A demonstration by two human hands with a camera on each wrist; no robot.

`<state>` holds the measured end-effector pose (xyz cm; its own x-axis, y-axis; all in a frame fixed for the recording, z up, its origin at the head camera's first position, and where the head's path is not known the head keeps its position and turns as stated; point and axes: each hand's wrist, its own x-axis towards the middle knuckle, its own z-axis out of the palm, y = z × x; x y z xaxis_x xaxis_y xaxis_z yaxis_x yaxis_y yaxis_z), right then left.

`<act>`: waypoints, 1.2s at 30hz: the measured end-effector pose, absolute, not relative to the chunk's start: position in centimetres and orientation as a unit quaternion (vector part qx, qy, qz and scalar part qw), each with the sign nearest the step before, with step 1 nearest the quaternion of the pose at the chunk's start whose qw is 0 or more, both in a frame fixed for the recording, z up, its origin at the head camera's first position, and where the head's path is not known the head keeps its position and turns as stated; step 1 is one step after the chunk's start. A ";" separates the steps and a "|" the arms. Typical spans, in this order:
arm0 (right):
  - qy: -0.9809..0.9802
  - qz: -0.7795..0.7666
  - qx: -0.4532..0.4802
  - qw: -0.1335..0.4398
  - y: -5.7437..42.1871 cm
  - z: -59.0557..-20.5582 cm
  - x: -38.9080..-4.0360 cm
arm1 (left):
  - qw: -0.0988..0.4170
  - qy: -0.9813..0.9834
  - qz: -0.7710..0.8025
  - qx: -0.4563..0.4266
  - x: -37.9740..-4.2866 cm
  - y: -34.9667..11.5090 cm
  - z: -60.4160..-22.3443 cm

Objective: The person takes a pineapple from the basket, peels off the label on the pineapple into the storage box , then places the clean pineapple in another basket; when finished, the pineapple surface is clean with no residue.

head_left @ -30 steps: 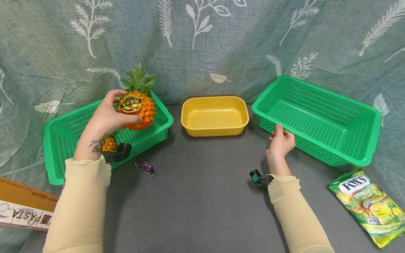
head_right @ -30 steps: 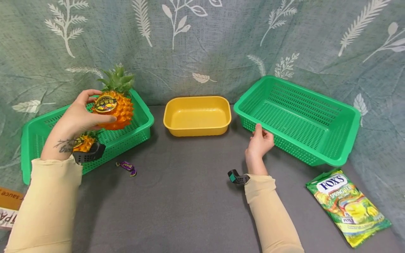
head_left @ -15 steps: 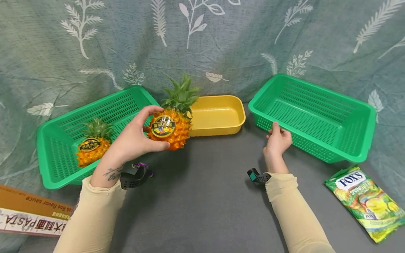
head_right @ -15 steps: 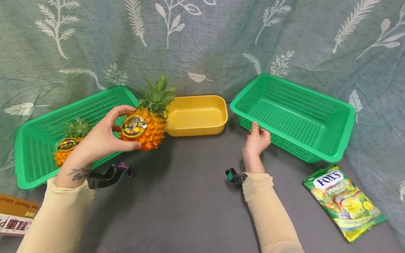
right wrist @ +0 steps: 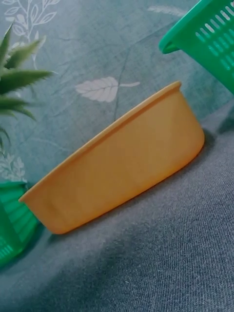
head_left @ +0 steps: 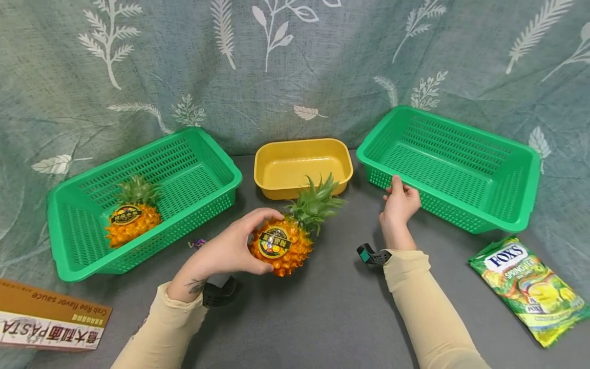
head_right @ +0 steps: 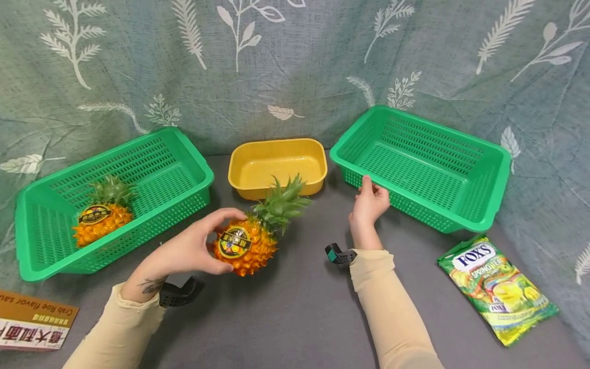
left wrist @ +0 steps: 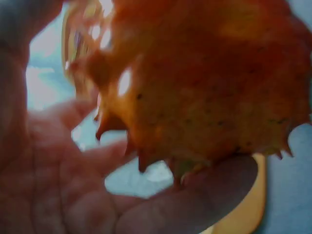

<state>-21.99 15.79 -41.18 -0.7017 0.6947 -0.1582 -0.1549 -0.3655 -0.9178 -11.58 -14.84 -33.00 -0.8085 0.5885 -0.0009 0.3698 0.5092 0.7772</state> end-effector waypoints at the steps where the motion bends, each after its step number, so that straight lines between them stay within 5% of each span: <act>1: -0.492 0.781 -0.275 0.270 15.8 -41.1 -22.0 | 0.144 0.854 0.410 0.287 -11.7 -14.7 -33.4; 7: -0.499 0.782 -0.277 0.252 15.9 -41.0 -22.0 | 0.191 0.837 0.405 0.315 -12.2 -14.2 -35.4; 36: -0.517 0.778 -0.276 0.229 16.1 -40.7 -21.9 | 0.238 0.844 0.360 0.318 -13.9 -13.6 -36.5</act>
<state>-21.90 16.10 -40.69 -0.7435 0.6404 -0.1925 -0.0708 -0.3616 -0.9296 -13.91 -13.57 -36.47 -0.6851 0.7076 -0.1731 0.3646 0.5388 0.7595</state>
